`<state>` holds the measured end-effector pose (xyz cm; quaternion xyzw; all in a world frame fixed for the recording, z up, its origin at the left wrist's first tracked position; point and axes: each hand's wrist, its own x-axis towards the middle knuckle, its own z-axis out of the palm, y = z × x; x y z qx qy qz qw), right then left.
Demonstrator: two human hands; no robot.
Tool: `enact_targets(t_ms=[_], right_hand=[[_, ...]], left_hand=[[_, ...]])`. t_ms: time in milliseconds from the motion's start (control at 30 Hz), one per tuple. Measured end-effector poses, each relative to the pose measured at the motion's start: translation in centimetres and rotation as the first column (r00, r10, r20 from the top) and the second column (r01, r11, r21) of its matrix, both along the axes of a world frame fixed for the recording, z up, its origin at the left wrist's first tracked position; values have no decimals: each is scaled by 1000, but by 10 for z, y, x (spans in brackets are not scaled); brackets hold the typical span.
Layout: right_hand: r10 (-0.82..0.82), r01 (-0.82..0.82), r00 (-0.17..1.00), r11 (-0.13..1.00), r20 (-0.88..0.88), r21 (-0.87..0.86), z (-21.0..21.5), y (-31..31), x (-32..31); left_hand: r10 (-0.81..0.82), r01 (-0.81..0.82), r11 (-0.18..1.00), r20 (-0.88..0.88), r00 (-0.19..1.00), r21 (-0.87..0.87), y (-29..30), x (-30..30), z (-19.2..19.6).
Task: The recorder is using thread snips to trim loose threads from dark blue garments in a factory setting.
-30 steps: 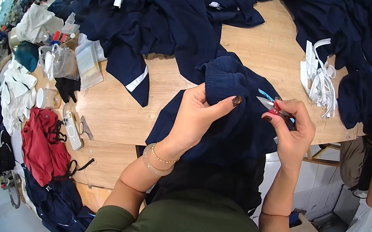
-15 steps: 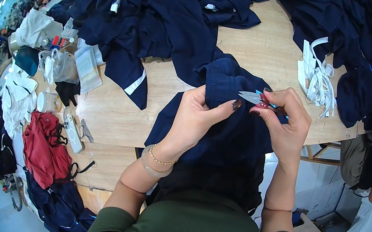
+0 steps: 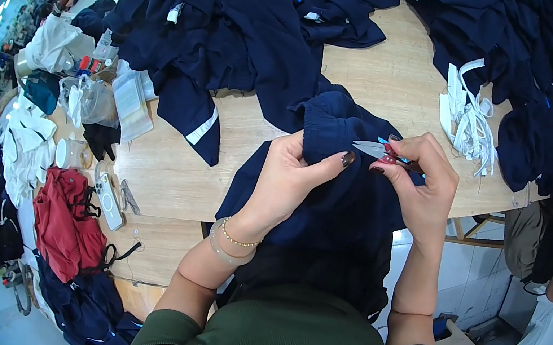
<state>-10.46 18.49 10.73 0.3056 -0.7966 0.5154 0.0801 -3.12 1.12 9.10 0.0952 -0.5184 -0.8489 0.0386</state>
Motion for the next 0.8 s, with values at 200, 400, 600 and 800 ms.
enact_targets(t_ms=[200,400,600,800], right_hand=[[54,103,949,877,310,-468,5,-5,2],[387,-113,873,751,295,-651,10,26,-1],[514,-497,849,855,118,-150,69,-23,14],[350,-302,930,903,-114,307,70,-45,-9]], left_hand=[[68,-66,997,-64,996,33,-6,-11,31],[-401,21,574,-259,879,-818,-44,-63,117],[-410,-687,-101,-599,688,-720,-27,-83,177],[-316,-169,-351,-53,947,-921,-27,-63,260]])
